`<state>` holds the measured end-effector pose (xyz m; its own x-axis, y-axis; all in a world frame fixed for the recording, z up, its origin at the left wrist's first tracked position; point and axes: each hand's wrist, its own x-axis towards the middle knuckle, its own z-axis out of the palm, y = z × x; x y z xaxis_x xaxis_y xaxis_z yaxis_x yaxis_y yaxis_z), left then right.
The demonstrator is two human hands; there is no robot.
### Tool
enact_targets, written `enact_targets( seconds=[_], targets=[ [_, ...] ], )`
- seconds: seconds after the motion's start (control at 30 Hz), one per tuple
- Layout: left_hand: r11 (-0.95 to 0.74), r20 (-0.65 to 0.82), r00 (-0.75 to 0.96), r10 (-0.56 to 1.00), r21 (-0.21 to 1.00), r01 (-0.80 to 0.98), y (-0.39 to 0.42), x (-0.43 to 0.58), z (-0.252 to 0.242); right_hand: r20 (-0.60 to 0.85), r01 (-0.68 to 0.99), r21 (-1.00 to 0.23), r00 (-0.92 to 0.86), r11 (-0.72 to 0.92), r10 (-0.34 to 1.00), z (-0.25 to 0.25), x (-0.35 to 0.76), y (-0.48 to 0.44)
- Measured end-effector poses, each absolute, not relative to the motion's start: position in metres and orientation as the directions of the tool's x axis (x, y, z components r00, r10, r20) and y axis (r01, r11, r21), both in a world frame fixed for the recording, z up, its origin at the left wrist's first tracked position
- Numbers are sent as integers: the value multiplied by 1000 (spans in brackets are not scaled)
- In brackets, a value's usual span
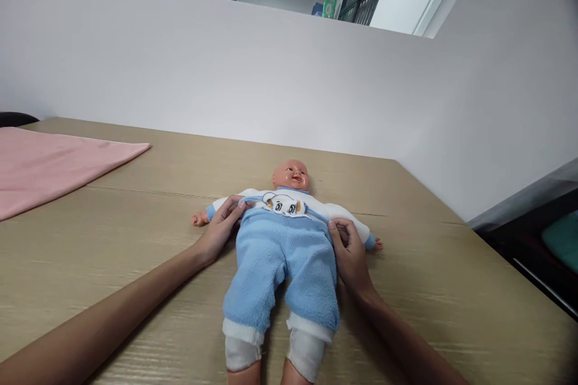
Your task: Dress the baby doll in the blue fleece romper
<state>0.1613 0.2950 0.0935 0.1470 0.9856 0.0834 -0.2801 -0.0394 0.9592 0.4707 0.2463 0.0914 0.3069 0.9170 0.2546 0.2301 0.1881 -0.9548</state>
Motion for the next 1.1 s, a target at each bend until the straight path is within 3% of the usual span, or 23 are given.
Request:
enact_targets(
  seconds=[0.2,0.27,0.33,0.4,0.47,0.57,0.63,0.83,0.93,1.03,1.1],
  targets=[
    [-43,111,198,974,948,-317,293,159,93,490,496,-821,359,283,795,109,460,234],
    [-70,135,192,972,947,-313,292,159,94,573,564,-747,278,352,771,139,445,244],
    [-126,181,163,970,946,-300,291,160,95,640,610,-630,56,482,766,177,423,266],
    [-188,227,131,965,947,-260,289,162,97,547,566,-578,-266,588,794,214,393,297],
    [-225,249,96,964,951,-210,287,164,98,336,592,-516,-524,619,782,238,359,333],
    [-224,244,61,968,946,-233,284,168,99,-70,581,-312,-803,752,592,243,313,380],
    [-197,224,71,972,942,-272,282,170,99,-226,523,-277,-851,806,475,230,292,402],
    [-267,272,49,961,959,-97,278,168,101,-230,424,-261,-900,867,371,203,285,416],
    [-343,343,86,935,939,-14,274,166,100,-43,382,-334,-920,862,391,205,303,412],
    [-497,485,120,866,863,93,269,163,97,202,316,-530,-854,787,479,208,328,405],
    [-597,587,109,802,786,161,266,159,94,278,301,-614,-783,730,557,209,344,398]
  ],
)
